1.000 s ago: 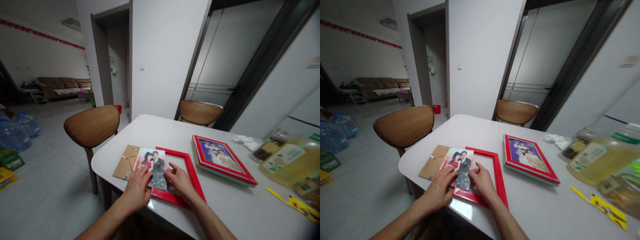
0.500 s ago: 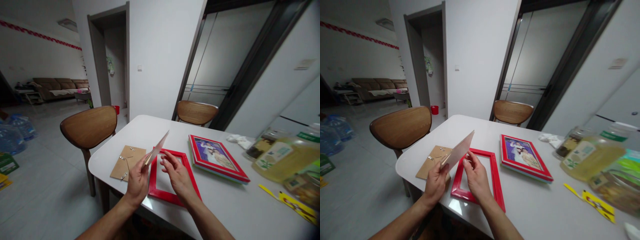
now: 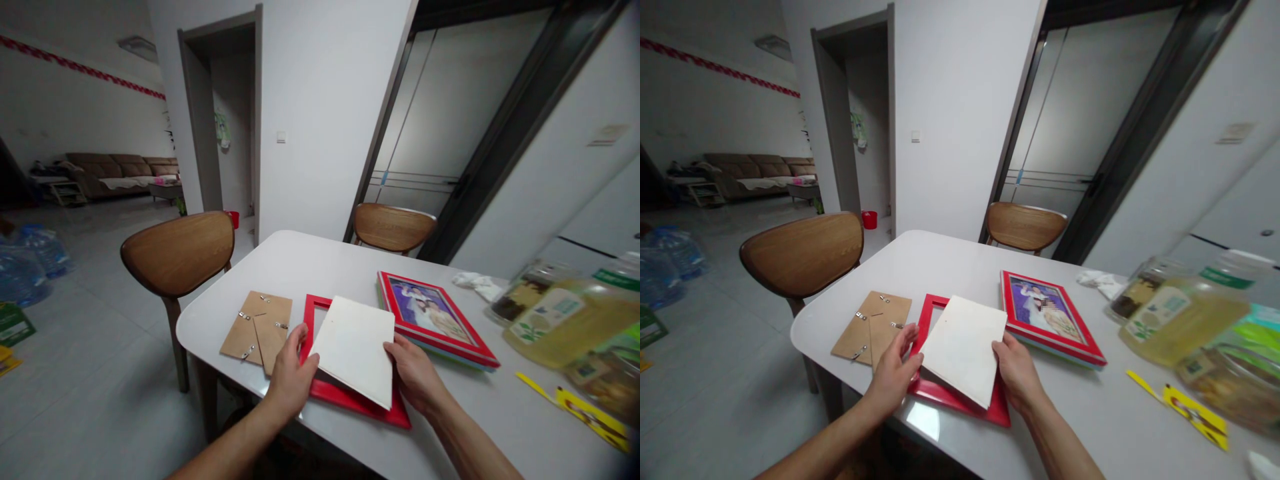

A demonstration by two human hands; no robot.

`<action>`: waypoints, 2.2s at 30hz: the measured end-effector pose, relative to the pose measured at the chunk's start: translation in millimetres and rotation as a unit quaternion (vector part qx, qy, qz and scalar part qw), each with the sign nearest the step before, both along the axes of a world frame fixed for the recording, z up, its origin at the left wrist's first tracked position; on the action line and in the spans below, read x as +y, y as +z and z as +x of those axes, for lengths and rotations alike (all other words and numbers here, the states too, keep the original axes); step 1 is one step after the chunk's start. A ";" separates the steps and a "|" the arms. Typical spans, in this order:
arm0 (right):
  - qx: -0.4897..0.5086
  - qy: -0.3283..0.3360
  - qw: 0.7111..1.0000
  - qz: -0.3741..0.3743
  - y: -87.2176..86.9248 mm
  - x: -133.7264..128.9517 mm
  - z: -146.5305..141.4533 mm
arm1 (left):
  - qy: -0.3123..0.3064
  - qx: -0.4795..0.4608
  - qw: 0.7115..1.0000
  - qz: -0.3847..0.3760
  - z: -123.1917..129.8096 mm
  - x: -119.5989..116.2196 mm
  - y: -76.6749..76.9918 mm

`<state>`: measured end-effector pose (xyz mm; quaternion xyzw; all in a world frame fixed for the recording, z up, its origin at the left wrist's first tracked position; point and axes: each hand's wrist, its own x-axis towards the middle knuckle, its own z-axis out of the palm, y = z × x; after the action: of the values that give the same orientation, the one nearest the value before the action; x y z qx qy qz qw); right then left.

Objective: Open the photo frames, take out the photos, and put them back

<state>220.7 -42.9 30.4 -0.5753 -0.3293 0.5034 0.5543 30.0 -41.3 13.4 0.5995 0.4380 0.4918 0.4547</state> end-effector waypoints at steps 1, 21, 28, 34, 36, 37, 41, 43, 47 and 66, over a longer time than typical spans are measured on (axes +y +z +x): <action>-0.007 0.010 1.000 -0.008 0.2 1.7 4.2 | -0.001 0.058 0.998 0.032 -3.2 -1.2 -0.7; -0.173 0.078 0.981 -0.035 -2.0 30.5 6.1 | -0.113 0.302 0.935 0.146 -14.0 -8.6 -2.3; -0.209 0.064 0.975 -0.041 -12.7 38.7 6.8 | -0.148 0.345 0.918 0.129 -14.6 -7.9 5.9; -0.219 0.079 0.972 -0.043 -8.1 35.5 0.8 | -0.144 0.353 0.917 0.118 -15.9 -7.3 6.6; -0.237 0.081 0.967 -0.046 -6.3 34.5 -1.1 | -0.144 0.353 0.917 0.115 -16.2 -7.1 6.9; -0.252 0.082 0.963 -0.047 -6.0 34.4 -1.7 | -0.144 0.354 0.917 0.115 -16.3 -7.1 7.1; -0.348 0.085 0.933 -0.045 -6.7 37.0 -0.9 | -0.146 0.360 0.914 0.121 -16.2 -7.5 8.5; -0.412 0.083 0.906 -0.046 -6.5 39.7 1.3 | -0.146 0.362 0.912 0.124 -16.4 -7.5 8.8; -0.542 0.072 0.835 -0.065 -4.8 43.1 3.4 | -0.149 0.368 0.908 0.132 -16.8 -6.5 8.2; -0.590 0.181 0.765 0.184 2.5 0.3 -102.6 | 0.020 0.512 0.855 0.081 -129.8 22.1 -7.4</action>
<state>118.1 -42.6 32.9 -0.5752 -0.7761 0.0848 0.2442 -99.8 -19.2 6.0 0.7923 0.5796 0.1582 0.1066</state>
